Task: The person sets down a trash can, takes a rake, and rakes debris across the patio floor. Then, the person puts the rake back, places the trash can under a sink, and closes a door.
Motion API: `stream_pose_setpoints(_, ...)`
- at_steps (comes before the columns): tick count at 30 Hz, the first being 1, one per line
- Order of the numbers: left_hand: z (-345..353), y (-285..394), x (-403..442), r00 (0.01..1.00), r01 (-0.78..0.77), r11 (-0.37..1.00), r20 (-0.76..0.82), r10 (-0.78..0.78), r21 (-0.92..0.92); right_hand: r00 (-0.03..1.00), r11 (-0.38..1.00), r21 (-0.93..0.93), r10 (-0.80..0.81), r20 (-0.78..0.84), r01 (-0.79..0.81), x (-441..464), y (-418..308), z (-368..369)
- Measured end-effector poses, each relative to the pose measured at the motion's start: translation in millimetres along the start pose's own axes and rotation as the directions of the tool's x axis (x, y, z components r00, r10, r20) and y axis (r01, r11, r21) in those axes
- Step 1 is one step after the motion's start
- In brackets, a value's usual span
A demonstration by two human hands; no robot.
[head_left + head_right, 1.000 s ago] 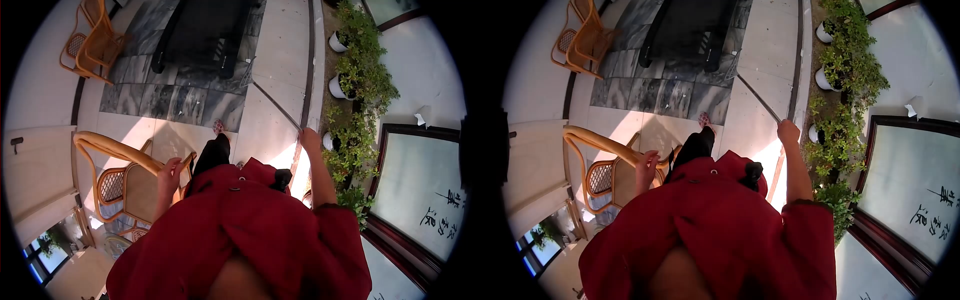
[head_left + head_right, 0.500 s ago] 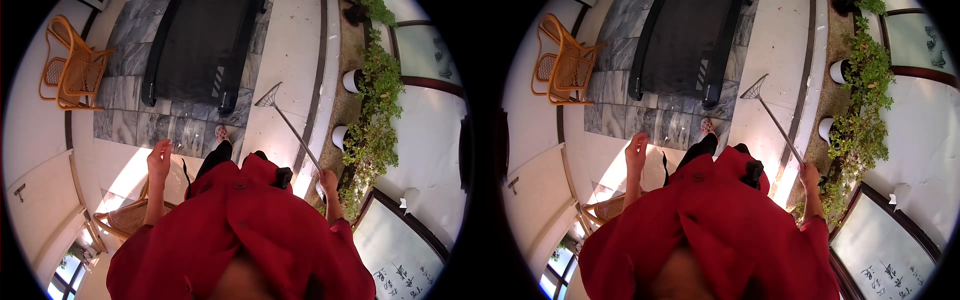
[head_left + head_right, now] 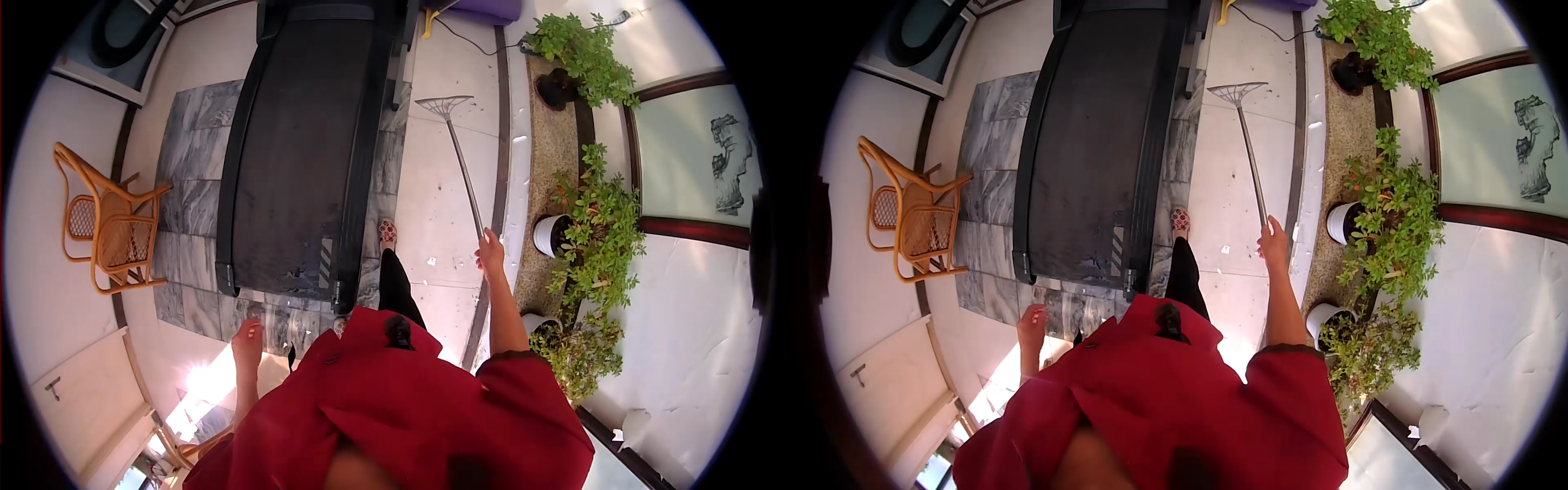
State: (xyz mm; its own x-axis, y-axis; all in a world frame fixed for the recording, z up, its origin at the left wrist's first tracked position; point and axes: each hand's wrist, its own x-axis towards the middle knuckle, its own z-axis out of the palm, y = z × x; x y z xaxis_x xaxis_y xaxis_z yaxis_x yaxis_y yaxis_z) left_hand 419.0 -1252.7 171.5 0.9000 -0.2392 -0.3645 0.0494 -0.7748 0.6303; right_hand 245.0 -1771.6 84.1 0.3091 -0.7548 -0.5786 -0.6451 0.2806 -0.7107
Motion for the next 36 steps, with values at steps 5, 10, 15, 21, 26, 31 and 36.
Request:
stream_pose_setpoints(5,34,5,31,0.955,0.188,0.981,0.223,-0.194,0.045,0.998,0.998,0.055,0.02,0.065,-0.024,187,-108,72)
stream_pose_setpoints(10,52,77,93,0.953,0.201,0.972,0.207,-0.223,0.123,0.998,0.966,-0.249,-0.054,0.041,0.063,272,-119,118)
stream_pose_setpoints(15,67,96,131,0.943,0.178,0.98,0.271,-0.195,0.085,0.984,0.768,-0.63,-0.174,-0.034,0.114,128,17,56)
stream_pose_setpoints(21,78,80,155,0.911,0.181,0.977,0.355,-0.21,0.115,0.955,0.881,-0.418,-0.284,-0.088,0.223,89,-4,9)
stream_pose_setpoints(26,81,90,171,0.905,0.246,0.968,0.344,-0.25,0.056,0.872,0.824,-0.423,-0.47,-0.136,0.377,276,-74,60)
stream_pose_setpoints(31,71,88,167,0.908,0.273,0.958,0.307,-0.285,0.084,0.936,0.874,-0.409,-0.334,-0.112,0.263,427,-159,107)
stream_pose_setpoints(36,65,64,156,0.877,0.337,0.927,0.304,-0.373,0.163,0.995,0.96,-0.28,-0.037,-0.088,0.011,446,-217,110)
